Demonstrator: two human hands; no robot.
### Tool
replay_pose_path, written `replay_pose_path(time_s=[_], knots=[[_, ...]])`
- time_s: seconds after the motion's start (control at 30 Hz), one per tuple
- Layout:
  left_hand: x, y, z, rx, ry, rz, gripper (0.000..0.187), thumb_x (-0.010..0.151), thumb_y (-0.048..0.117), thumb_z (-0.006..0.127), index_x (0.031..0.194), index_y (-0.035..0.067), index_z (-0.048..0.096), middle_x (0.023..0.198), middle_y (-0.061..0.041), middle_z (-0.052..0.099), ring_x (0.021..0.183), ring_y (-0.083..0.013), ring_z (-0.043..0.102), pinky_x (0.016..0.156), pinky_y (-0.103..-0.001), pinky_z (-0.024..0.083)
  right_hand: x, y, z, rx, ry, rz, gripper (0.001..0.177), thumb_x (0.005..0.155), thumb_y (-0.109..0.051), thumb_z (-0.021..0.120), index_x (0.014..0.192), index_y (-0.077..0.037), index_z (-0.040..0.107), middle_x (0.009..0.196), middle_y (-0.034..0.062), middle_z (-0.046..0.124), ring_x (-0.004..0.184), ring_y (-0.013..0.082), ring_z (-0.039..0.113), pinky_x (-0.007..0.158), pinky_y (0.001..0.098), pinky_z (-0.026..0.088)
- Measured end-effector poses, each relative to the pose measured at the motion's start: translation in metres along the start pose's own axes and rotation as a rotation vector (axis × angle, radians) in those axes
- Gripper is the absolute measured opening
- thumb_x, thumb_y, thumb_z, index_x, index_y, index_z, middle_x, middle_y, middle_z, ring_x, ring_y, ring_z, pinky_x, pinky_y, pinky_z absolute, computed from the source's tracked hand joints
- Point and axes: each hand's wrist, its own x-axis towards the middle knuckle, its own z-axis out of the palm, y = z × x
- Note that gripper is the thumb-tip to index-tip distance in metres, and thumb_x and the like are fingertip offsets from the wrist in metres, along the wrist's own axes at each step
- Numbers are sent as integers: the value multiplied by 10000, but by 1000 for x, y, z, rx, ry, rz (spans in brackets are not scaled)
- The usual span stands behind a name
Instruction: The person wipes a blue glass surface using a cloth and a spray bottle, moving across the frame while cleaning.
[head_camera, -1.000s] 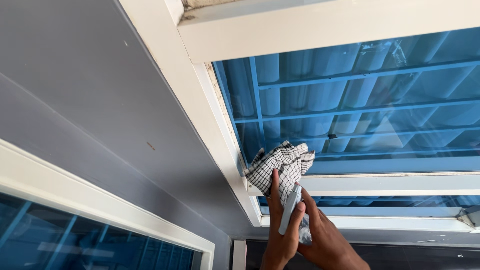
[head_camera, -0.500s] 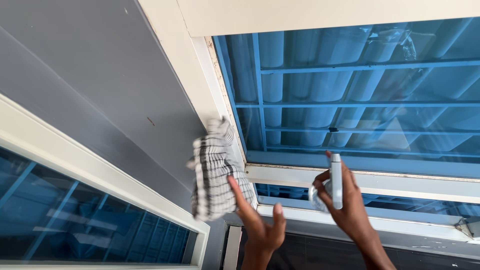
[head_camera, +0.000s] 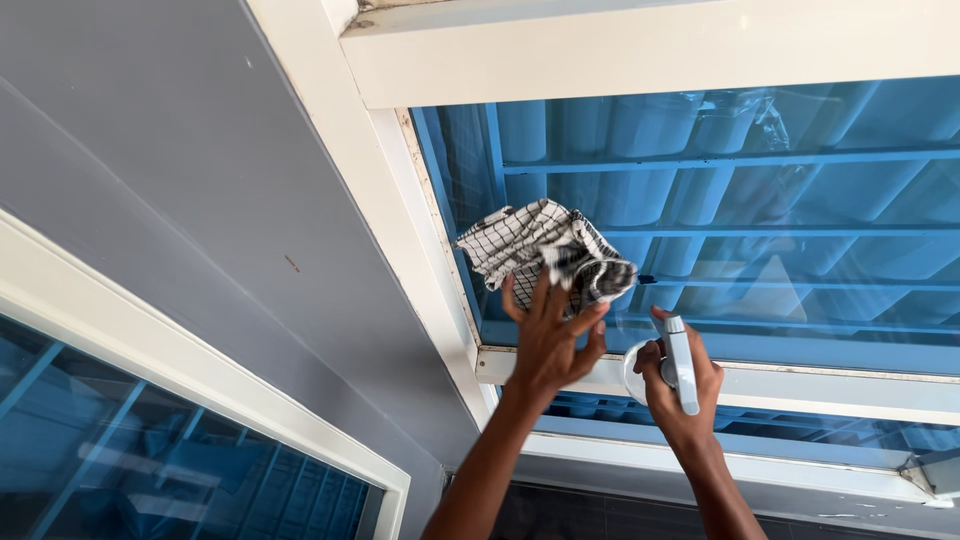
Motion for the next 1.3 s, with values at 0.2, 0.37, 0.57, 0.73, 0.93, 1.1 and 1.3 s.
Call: replay_pose_path(time_s=[0.2,0.37,0.57,0.73,0.93,1.1,1.3], knots=[[76,-42,-23,292,180,-53,616,1050,602,460,1570,272,484,1638,-222,269,1568,-388,135,1237,-650,-132,5,11,4,-24,47,26,393,967,-18,591,1359,-23,618,718,93,730,678,138,744,628,277,596],[122,-26,-27,314,250,-41,658,998,680,377,1576,365,393,1717,-86,172,1614,-343,75,1267,-661,-152,4,17,12,-19,132,4,365,965,-10,591,1327,18,630,731,106,730,678,145,743,602,263,585],[123,-38,-43,548,160,326,508,1045,672,430,1528,514,428,1760,-2,119,1653,-295,58,1306,-603,-132,3,21,19,-35,169,4,321,972,-6,596,1287,40,639,747,107,730,651,146,733,588,251,577],[144,-45,-63,342,341,32,570,1057,674,426,1592,481,398,1742,-184,62,1627,-406,48,1312,-595,-98,1,20,23,-72,214,-66,293,985,-16,588,1265,55,640,675,91,712,624,125,719,572,236,561],[169,-29,-43,252,223,80,668,1016,718,483,1585,382,385,1706,-177,164,1609,-356,133,1293,-606,-65,-2,15,30,-96,288,-103,253,1016,-10,561,1240,66,650,665,77,702,596,105,688,584,237,541],[152,-29,-42,307,0,246,588,1057,635,493,1582,375,438,1722,-83,262,1627,-242,181,1332,-518,-56,-1,15,34,-72,288,-124,255,1029,-13,552,1254,73,637,709,77,700,656,118,707,633,238,570],[145,-55,-51,188,291,-6,728,1084,628,395,1634,151,373,1682,-221,210,1603,-371,102,1328,-564,-78,-1,20,37,-75,296,-110,251,1019,-21,572,1246,69,635,688,73,702,639,119,712,610,243,566]])
